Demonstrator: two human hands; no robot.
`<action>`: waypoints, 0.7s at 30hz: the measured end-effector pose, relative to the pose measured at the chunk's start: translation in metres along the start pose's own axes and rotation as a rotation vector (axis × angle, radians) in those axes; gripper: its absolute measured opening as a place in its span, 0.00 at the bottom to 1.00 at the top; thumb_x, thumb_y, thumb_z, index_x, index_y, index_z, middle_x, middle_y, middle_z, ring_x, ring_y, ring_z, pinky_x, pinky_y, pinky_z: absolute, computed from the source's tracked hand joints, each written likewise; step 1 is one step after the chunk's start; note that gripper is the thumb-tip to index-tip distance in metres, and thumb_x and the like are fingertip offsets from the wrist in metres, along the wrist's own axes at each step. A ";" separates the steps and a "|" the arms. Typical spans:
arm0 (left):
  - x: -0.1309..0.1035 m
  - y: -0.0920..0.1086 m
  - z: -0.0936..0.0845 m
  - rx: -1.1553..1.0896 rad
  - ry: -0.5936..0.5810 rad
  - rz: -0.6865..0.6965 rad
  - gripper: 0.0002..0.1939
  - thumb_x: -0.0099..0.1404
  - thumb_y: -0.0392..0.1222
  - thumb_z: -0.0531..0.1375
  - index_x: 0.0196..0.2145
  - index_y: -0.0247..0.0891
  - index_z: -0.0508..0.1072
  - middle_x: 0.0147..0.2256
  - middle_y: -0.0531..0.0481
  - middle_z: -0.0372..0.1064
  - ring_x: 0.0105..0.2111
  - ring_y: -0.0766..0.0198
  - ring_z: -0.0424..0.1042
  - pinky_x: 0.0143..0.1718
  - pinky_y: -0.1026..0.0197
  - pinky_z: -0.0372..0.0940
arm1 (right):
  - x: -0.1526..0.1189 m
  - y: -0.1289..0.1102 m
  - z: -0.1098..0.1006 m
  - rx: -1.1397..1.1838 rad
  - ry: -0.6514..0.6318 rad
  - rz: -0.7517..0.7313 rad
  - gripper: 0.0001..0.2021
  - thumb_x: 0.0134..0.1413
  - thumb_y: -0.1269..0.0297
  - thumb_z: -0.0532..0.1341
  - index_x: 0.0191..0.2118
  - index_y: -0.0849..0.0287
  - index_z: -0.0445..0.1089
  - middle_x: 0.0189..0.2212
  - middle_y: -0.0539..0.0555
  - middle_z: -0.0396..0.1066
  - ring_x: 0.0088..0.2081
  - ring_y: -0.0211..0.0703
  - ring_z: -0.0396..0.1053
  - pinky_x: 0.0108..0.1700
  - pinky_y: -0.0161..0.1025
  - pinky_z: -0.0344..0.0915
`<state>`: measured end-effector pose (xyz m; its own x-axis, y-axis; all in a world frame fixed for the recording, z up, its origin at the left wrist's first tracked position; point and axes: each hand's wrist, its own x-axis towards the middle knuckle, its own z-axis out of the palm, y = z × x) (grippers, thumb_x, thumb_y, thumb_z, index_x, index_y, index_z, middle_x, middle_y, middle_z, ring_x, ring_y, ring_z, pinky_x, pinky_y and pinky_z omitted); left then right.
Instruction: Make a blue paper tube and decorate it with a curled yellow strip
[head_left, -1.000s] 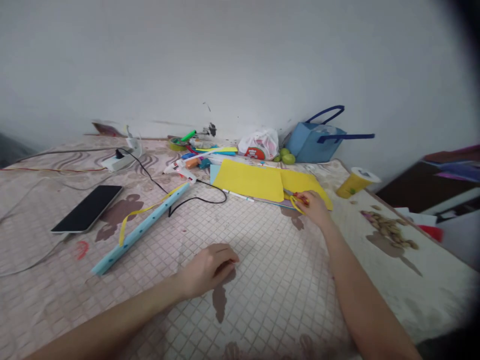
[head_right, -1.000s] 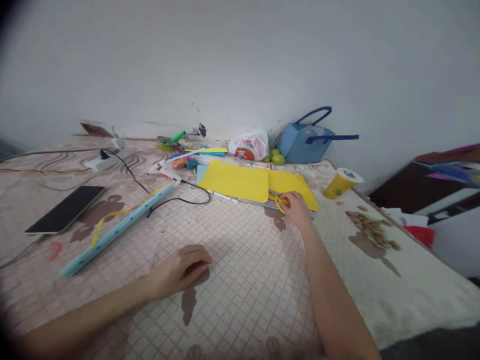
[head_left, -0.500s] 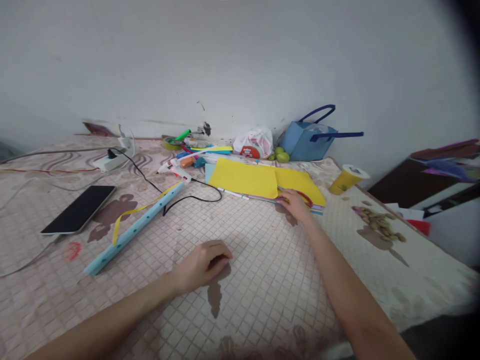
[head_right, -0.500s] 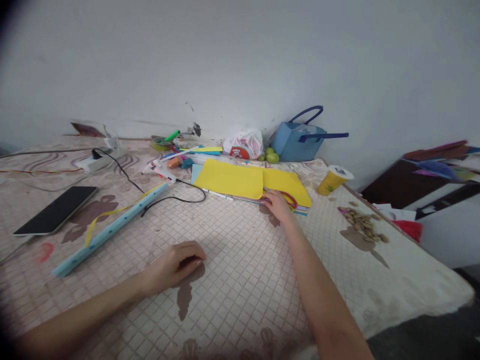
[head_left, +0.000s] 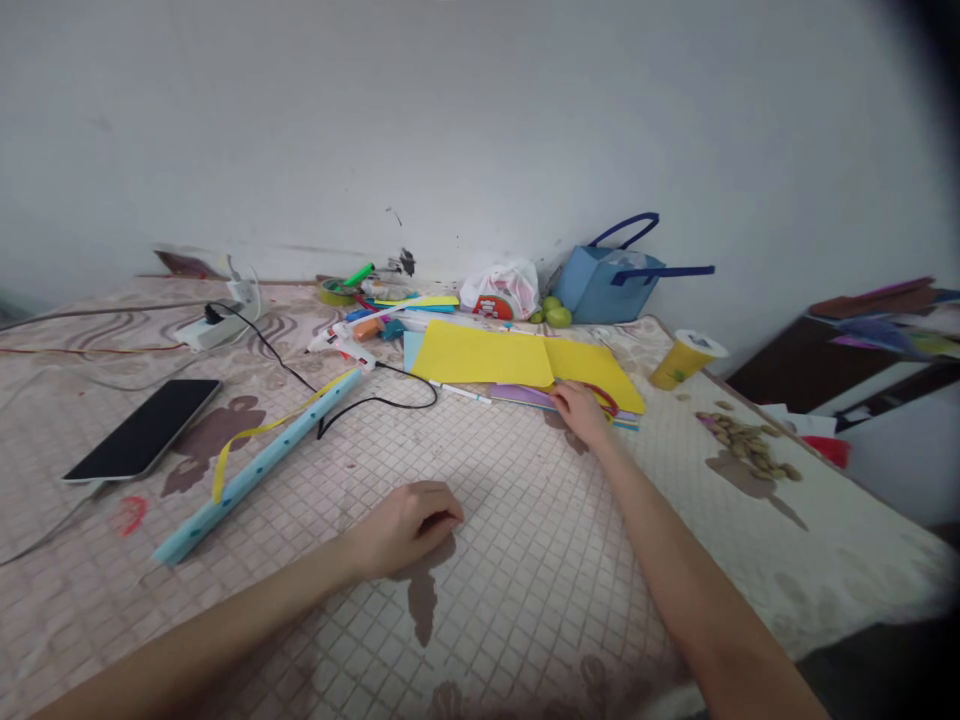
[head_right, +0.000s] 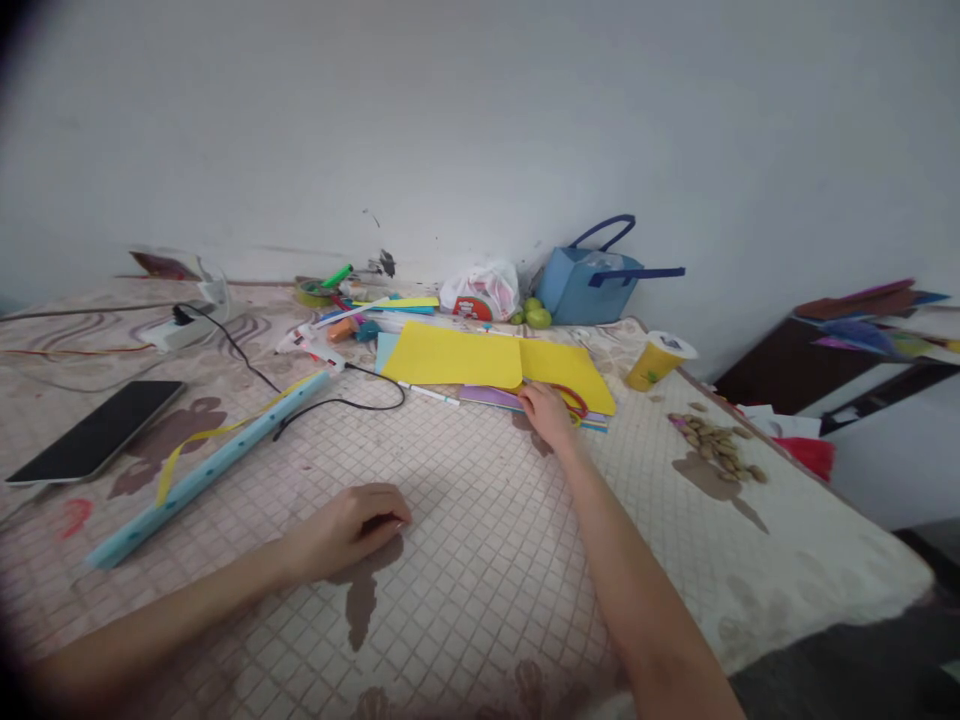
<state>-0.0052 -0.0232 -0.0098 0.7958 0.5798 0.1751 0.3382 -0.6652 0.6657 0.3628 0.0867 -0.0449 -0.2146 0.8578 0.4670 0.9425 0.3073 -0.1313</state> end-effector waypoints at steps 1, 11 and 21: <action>0.001 0.001 0.000 0.005 -0.003 0.004 0.09 0.63 0.33 0.51 0.35 0.36 0.70 0.34 0.50 0.69 0.35 0.67 0.67 0.38 0.65 0.61 | 0.000 -0.001 0.001 -0.008 0.009 0.011 0.09 0.56 0.67 0.51 0.31 0.58 0.68 0.31 0.56 0.68 0.37 0.48 0.64 0.41 0.44 0.60; 0.063 -0.004 0.003 0.249 0.089 0.052 0.09 0.64 0.35 0.51 0.35 0.36 0.70 0.34 0.49 0.69 0.35 0.65 0.68 0.36 0.63 0.62 | -0.005 -0.009 -0.003 -0.006 0.027 0.007 0.08 0.57 0.66 0.51 0.30 0.57 0.65 0.32 0.57 0.66 0.38 0.49 0.63 0.41 0.45 0.60; 0.210 -0.013 0.030 0.845 0.142 0.217 0.10 0.66 0.32 0.49 0.39 0.31 0.69 0.39 0.40 0.67 0.43 0.55 0.63 0.41 0.53 0.55 | -0.013 -0.012 -0.003 0.029 0.041 0.002 0.09 0.57 0.66 0.50 0.33 0.57 0.66 0.33 0.57 0.66 0.38 0.49 0.63 0.40 0.46 0.60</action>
<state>0.1727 0.0934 -0.0038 0.8344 0.4159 0.3616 0.4901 -0.8600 -0.1419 0.3550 0.0701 -0.0467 -0.2013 0.8408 0.5024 0.9351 0.3177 -0.1569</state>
